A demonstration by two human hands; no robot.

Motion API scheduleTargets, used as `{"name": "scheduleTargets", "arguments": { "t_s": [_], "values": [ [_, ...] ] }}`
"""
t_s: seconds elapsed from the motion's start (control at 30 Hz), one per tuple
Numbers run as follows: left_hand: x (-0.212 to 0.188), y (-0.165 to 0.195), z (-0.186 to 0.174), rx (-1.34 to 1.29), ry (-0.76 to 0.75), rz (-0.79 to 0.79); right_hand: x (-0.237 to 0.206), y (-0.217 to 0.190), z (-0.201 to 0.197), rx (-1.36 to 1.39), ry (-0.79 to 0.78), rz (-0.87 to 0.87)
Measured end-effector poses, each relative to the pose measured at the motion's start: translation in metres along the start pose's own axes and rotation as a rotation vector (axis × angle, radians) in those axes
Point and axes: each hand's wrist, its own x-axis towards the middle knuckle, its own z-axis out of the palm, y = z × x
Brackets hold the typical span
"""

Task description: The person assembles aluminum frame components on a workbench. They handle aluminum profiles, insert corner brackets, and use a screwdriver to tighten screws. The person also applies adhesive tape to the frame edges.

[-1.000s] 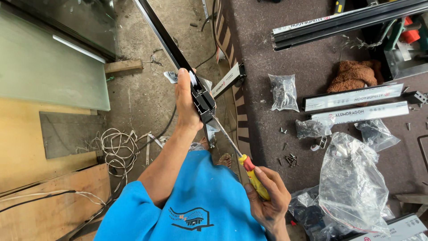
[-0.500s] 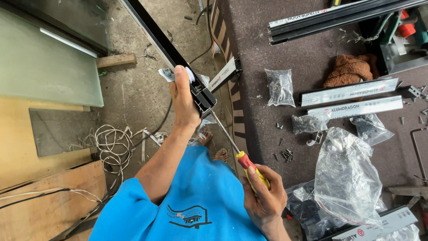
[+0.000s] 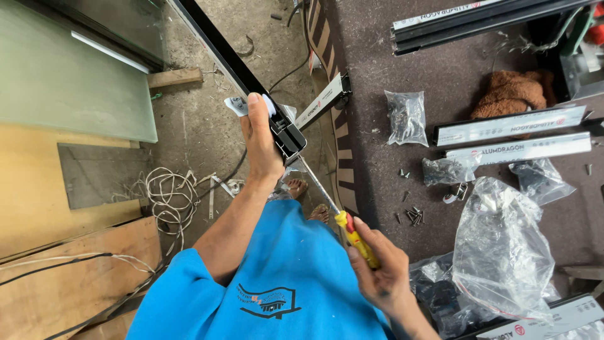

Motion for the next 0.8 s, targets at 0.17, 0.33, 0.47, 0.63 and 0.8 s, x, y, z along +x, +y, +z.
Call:
{"name": "scheduleTargets", "arguments": {
  "t_s": [0.17,0.33,0.47,0.63,0.8],
  "values": [
    [-0.005,0.007,-0.003,-0.040,-0.048,-0.054,-0.003,0.020,-0.014,0.797,-0.163,0.440],
    [-0.009,0.016,-0.004,-0.157,-0.022,-0.130,-0.007,0.036,0.013,1.090,-0.158,0.459],
    [-0.012,0.021,0.002,-0.220,-0.032,-0.132,-0.007,0.024,0.030,0.323,0.096,-0.114],
    [-0.019,0.026,0.008,-0.160,-0.077,-0.011,-0.011,-0.012,0.019,-0.307,0.272,-0.351],
    [-0.026,0.026,0.009,-0.056,-0.063,0.062,-0.012,-0.026,-0.017,-0.666,0.275,-0.507]
  ]
}}
